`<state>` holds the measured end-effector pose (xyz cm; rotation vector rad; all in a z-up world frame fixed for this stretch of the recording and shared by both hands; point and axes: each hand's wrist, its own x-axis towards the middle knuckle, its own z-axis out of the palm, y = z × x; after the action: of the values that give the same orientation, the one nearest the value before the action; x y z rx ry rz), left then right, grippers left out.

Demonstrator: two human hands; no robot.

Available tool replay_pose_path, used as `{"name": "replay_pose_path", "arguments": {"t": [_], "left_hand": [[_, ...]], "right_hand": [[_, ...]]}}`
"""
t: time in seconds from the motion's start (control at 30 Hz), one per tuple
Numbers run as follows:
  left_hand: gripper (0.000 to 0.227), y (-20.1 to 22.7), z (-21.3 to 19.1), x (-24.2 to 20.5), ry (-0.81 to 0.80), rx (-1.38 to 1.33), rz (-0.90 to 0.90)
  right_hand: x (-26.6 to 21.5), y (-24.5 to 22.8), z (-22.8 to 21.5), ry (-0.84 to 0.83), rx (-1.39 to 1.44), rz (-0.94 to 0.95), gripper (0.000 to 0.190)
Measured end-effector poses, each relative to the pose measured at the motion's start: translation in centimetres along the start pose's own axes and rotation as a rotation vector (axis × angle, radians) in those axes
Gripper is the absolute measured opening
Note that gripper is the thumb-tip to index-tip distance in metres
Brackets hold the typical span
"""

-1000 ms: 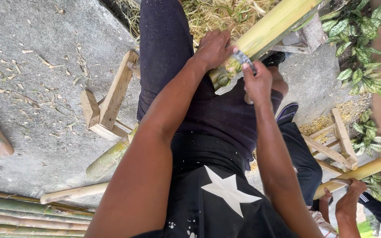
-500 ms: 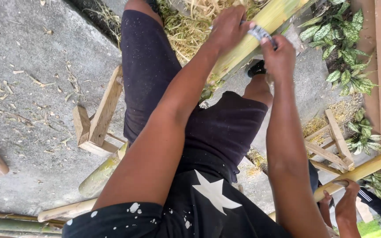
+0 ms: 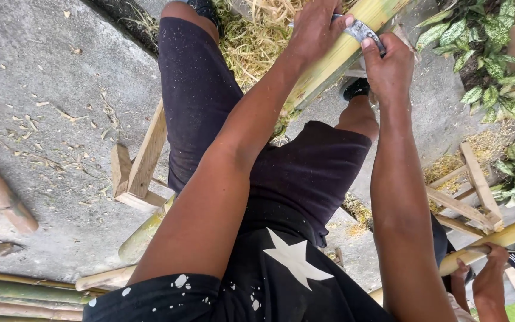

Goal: Shave or scrape the outer layer of a bamboo pole using a metal blade tool.

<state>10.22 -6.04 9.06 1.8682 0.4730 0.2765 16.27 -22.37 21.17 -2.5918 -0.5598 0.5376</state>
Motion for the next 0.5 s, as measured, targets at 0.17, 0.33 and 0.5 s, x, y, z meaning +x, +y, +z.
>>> {"name": "replay_pose_path", "arguments": {"t": [0.17,0.33,0.5], "left_hand": [[0.034,0.8,-1.6,-1.4,-0.036,-0.046,-0.034],[0.039,-0.3,-2.3,-3.5,-0.044,-0.003,-0.068],[0.036,0.1,-4.9,-6.4,-0.117,-0.034,-0.164]], "right_hand": [[-1.3,-2.3,0.2,-0.056,0.010,0.133,0.036],[-2.9,-2.1,1.4,-0.038,-0.009,0.037,0.032],[-5.2,-4.2,2.7,-0.059,-0.051,0.054,0.034]]}}
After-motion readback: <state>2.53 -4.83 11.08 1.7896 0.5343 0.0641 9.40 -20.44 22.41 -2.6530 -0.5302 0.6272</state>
